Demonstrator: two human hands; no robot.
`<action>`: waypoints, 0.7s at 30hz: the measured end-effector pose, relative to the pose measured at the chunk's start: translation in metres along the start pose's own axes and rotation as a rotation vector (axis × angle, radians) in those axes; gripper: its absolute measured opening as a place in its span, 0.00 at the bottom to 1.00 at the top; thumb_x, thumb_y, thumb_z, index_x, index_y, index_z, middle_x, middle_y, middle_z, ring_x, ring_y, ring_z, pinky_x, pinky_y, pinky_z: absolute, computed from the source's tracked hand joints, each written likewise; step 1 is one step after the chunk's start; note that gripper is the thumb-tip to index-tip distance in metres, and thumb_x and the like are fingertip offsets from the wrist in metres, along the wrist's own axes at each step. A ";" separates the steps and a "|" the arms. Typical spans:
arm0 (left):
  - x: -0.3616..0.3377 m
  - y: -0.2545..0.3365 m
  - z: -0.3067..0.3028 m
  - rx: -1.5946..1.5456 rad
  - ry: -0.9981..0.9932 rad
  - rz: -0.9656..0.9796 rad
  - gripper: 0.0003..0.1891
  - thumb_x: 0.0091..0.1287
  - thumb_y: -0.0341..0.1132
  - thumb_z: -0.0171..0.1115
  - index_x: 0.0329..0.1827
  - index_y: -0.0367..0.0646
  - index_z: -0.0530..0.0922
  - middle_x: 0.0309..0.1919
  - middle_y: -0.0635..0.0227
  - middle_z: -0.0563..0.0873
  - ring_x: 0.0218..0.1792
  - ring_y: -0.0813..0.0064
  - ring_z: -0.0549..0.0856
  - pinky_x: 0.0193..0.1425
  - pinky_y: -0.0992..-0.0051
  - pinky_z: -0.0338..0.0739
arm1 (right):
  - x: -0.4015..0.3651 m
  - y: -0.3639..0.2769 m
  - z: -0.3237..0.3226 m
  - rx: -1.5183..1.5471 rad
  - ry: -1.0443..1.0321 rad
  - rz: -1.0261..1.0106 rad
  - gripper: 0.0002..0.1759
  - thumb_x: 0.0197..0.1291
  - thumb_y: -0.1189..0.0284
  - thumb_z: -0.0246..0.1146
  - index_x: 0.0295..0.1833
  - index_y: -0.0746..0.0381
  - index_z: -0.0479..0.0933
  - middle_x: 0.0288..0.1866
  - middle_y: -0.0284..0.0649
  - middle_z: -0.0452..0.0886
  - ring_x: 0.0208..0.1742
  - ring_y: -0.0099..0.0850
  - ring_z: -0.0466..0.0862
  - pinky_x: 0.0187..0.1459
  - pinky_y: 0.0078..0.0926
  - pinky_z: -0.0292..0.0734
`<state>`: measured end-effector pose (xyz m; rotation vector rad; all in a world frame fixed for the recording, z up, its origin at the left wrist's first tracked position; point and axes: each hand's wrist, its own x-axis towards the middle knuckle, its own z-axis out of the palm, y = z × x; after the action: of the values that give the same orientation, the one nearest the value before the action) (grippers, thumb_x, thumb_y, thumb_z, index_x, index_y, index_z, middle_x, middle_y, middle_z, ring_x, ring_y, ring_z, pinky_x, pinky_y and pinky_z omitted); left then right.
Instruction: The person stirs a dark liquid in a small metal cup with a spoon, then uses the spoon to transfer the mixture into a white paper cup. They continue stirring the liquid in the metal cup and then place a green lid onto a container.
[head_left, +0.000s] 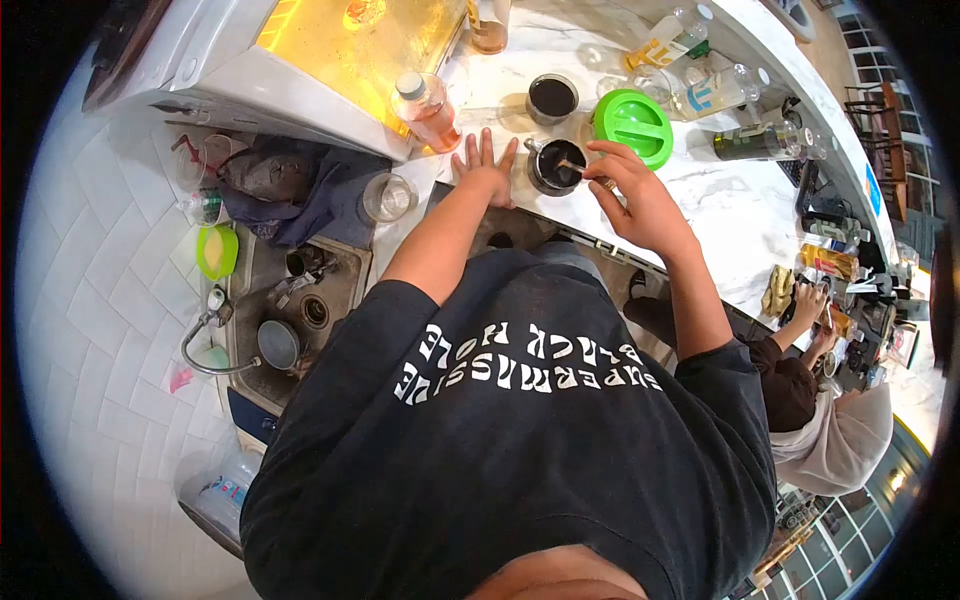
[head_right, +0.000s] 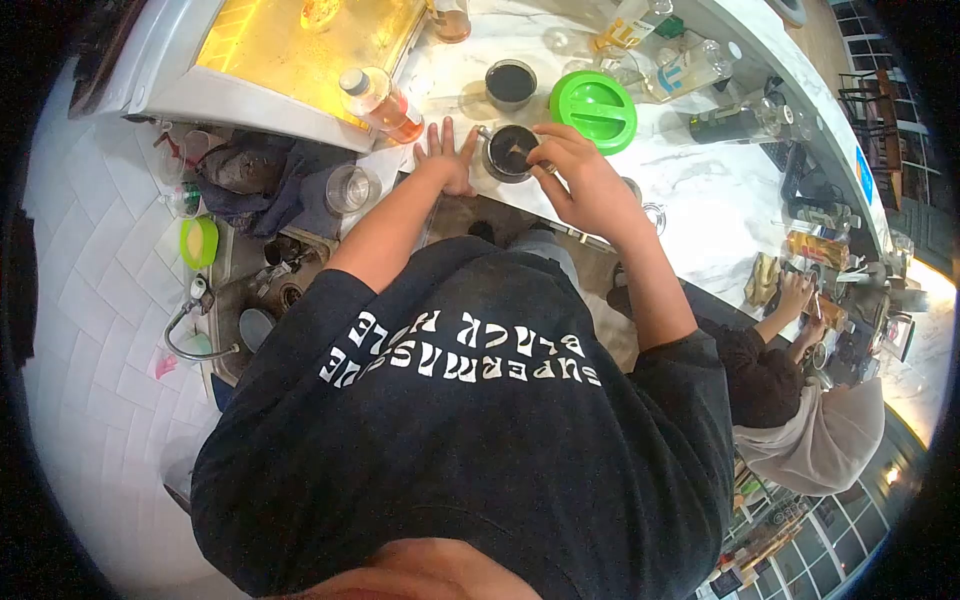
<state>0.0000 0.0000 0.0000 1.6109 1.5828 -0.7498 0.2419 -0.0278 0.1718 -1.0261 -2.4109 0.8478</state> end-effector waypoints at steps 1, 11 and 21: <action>0.000 -0.001 -0.005 -0.006 0.018 -0.002 0.73 0.63 0.56 0.81 0.90 0.74 0.21 0.85 0.50 0.09 0.85 0.37 0.16 0.85 0.25 0.32 | 0.003 0.001 0.000 0.002 0.018 -0.013 0.08 0.69 0.78 0.68 0.51 0.66 0.82 0.59 0.56 0.86 0.73 0.51 0.81 0.70 0.47 0.76; 0.001 0.003 0.012 -0.073 0.052 -0.003 0.78 0.58 0.52 0.86 0.89 0.73 0.19 0.85 0.50 0.10 0.86 0.35 0.17 0.83 0.22 0.33 | -0.010 0.002 0.005 0.065 0.056 0.022 0.08 0.68 0.78 0.68 0.51 0.66 0.82 0.59 0.56 0.87 0.72 0.53 0.81 0.68 0.47 0.78; 0.004 0.005 0.003 -0.051 0.059 -0.015 0.83 0.52 0.53 0.90 0.89 0.72 0.19 0.86 0.51 0.11 0.86 0.33 0.19 0.81 0.19 0.37 | -0.004 0.000 0.010 0.103 0.061 0.065 0.07 0.69 0.77 0.68 0.51 0.65 0.81 0.59 0.55 0.86 0.70 0.53 0.82 0.67 0.46 0.78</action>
<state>0.0059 0.0003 -0.0044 1.5997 1.6447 -0.6701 0.2394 -0.0347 0.1638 -1.0794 -2.2696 0.9385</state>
